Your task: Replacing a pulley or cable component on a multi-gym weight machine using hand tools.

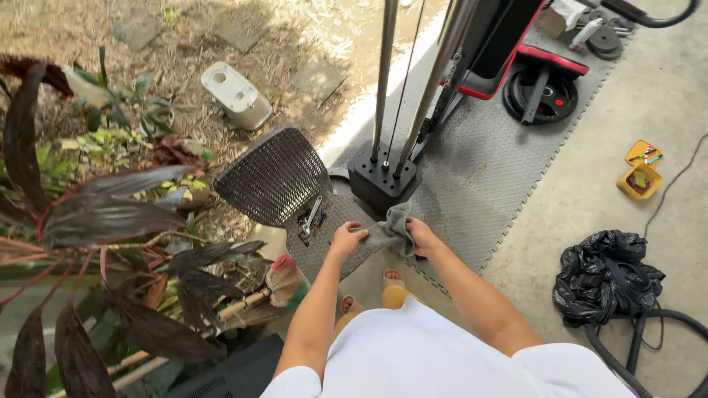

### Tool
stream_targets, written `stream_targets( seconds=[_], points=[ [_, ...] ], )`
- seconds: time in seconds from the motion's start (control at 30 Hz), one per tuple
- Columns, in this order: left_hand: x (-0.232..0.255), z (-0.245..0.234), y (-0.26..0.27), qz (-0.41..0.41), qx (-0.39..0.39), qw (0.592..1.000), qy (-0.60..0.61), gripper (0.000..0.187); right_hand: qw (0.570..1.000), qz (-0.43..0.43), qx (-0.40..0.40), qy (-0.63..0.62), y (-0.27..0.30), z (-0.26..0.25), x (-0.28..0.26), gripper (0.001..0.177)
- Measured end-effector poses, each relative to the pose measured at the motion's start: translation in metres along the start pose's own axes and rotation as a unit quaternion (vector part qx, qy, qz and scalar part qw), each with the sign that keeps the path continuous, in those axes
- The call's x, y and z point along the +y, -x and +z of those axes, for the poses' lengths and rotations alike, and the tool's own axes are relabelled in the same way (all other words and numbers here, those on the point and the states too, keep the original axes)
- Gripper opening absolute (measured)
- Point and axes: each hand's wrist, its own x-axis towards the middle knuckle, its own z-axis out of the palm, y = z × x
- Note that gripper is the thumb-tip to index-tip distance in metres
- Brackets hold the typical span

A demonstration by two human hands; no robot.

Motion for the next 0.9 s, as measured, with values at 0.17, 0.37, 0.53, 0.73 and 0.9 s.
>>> stream_targets(
  seconds=[0.17,0.37,0.53,0.73,0.9],
  points=[
    [-0.105,-0.03,-0.043,-0.031,0.101,0.992,0.067,0.042,0.949,0.039,0.042,0.309,-0.09,-0.045,0.048,0.039],
    [-0.197,-0.064,-0.052,-0.064,0.266,0.962,0.028,0.032,0.769,-0.002,0.069,0.635,-0.197,-0.069,0.099,0.043],
    [-0.26,-0.065,-0.077,-0.109,0.297,0.948,-0.024,0.036,0.768,-0.07,0.056,0.635,-0.274,-0.03,0.108,0.046],
    [-0.289,-0.032,-0.112,-0.127,0.22,0.953,-0.166,0.05,0.689,-0.275,-0.071,0.666,-0.323,0.062,0.095,0.028],
    [-0.297,-0.005,-0.143,-0.065,0.213,0.944,-0.242,0.056,0.335,-0.488,-0.136,0.795,-0.362,0.089,0.1,0.056]
  ],
)
